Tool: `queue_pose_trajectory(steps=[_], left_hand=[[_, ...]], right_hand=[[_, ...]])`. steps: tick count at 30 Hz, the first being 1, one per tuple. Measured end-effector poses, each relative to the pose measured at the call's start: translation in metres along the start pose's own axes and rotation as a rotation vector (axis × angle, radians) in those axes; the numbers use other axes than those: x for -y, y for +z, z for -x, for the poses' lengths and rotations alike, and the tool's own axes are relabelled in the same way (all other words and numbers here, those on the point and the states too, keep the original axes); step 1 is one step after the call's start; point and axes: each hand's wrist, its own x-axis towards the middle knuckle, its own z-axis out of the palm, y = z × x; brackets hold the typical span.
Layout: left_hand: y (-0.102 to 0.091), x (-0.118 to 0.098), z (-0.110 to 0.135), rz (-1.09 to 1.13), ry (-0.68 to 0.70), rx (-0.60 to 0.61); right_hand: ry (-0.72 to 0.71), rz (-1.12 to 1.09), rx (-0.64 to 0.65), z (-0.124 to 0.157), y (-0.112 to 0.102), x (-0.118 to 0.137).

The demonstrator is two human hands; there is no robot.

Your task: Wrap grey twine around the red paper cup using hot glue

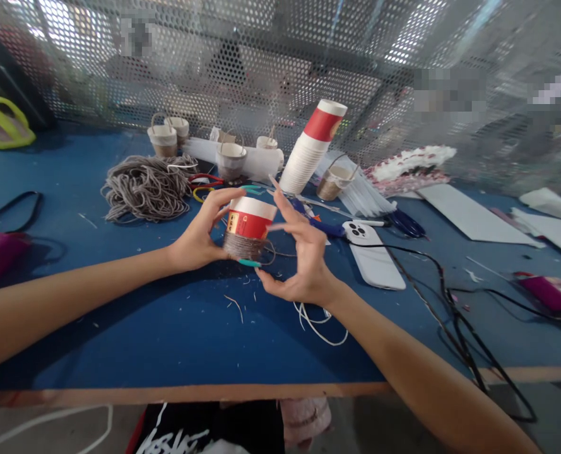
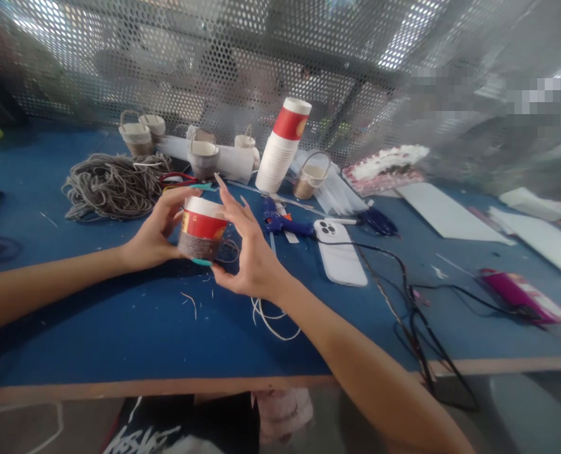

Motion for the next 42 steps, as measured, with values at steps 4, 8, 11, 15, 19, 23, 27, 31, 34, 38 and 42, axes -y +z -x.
queue_pose_trajectory(steps=[4, 8, 11, 15, 19, 23, 27, 31, 34, 38, 42], left_hand=[[-0.001, -0.004, -0.002, 0.028, -0.048, -0.060], [-0.001, -0.009, -0.005, 0.030, -0.078, -0.085], [-0.001, -0.012, -0.005, 0.035, -0.112, -0.089], [0.001, -0.012, -0.004, 0.078, -0.136, -0.094], [0.001, -0.012, -0.003, 0.091, -0.139, -0.094], [0.001, -0.012, -0.002, 0.084, -0.112, -0.080], [0.001, -0.010, -0.002, 0.114, -0.100, -0.082], [0.000, -0.007, -0.002, 0.183, -0.143, -0.109], [-0.001, -0.006, -0.002, 0.220, -0.182, -0.112], [0.000, -0.007, -0.003, 0.245, -0.193, -0.104], [0.001, -0.010, -0.003, 0.267, -0.198, -0.116]], right_hand=[[-0.187, 0.144, -0.045, -0.003, -0.011, 0.006], [-0.228, 0.242, 0.008, -0.004, -0.018, 0.012], [-0.204, 0.261, -0.019, -0.004, -0.017, 0.014], [-0.187, 0.297, -0.064, -0.004, -0.016, 0.016], [-0.223, 0.327, -0.081, -0.004, -0.020, 0.018], [-0.210, 0.333, -0.065, -0.003, -0.023, 0.020], [-0.204, 0.287, -0.134, 0.000, -0.022, 0.018], [-0.174, 0.203, -0.230, 0.001, -0.022, 0.015], [-0.132, 0.166, -0.262, 0.000, -0.022, 0.016], [-0.116, 0.208, -0.213, -0.002, -0.021, 0.019], [-0.177, 0.276, -0.116, -0.003, -0.020, 0.018]])
